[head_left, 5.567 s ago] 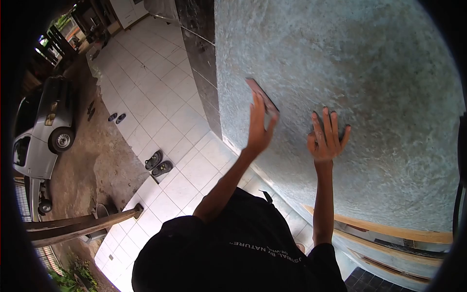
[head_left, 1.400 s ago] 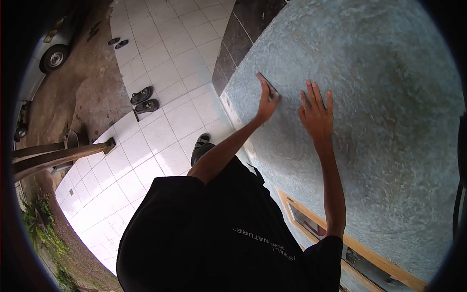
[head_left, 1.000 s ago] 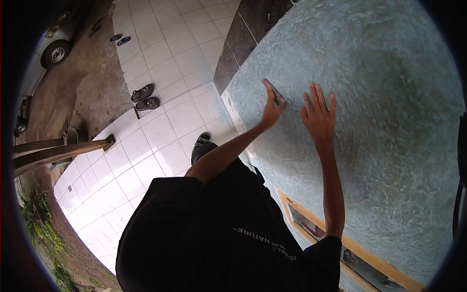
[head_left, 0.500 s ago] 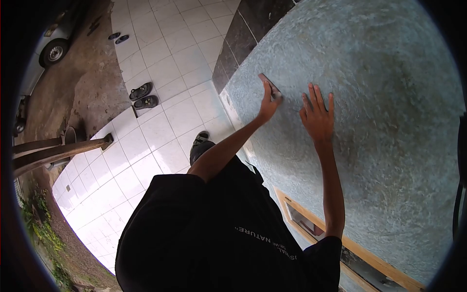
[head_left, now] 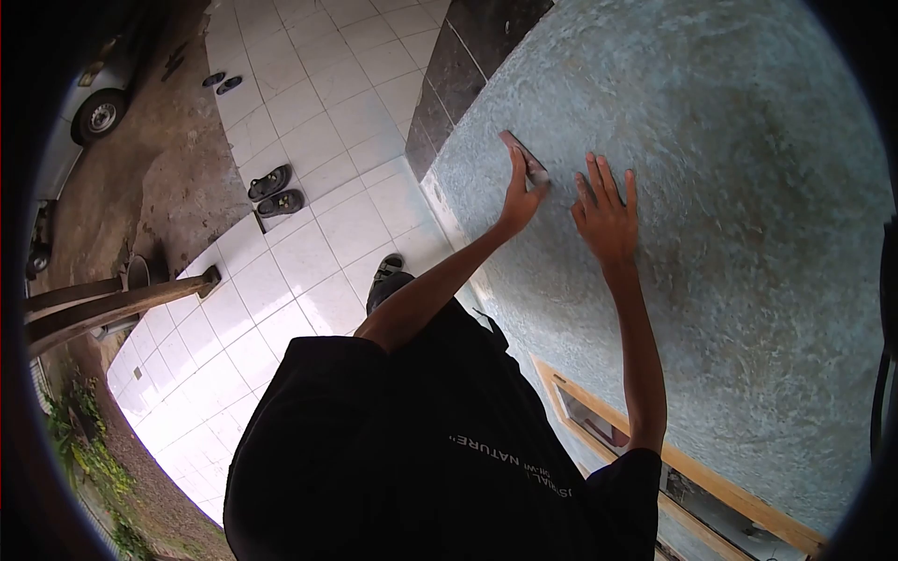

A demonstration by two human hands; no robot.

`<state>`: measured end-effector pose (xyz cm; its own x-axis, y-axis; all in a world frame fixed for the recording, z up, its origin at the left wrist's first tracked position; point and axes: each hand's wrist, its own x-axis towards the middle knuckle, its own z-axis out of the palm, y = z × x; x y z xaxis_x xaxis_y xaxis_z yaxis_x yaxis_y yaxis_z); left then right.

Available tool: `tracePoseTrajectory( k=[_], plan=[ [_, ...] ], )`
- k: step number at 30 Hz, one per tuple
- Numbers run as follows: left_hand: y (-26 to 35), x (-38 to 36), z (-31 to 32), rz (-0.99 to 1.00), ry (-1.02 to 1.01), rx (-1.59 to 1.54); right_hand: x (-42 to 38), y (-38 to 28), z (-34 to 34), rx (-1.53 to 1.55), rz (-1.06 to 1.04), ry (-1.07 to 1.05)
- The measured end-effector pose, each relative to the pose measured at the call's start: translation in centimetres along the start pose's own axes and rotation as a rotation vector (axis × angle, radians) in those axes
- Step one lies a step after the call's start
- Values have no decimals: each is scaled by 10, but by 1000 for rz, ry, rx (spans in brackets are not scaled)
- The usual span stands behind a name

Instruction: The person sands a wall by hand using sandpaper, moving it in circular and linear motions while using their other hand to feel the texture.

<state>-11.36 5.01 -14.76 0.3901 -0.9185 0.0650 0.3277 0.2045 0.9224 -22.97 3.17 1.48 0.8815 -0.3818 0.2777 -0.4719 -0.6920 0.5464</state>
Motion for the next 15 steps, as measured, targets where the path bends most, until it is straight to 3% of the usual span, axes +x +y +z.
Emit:
tracePoseTrajectory(
  k=[2, 4, 11, 13, 15],
  plan=[
    [13, -15, 6, 1, -10, 2, 0, 0, 2, 13, 6, 5],
    [27, -39, 19, 128, -134, 84, 1, 0, 2, 11, 8, 19],
    [25, 7, 5, 113, -15, 130, 0, 0, 1, -1, 1, 16],
    [37, -4, 9, 82, -8, 111, -1, -1, 0, 18, 17, 8],
    [44, -24, 19, 180, -90, 89, 1, -2, 1, 40, 29, 4]
  ],
)
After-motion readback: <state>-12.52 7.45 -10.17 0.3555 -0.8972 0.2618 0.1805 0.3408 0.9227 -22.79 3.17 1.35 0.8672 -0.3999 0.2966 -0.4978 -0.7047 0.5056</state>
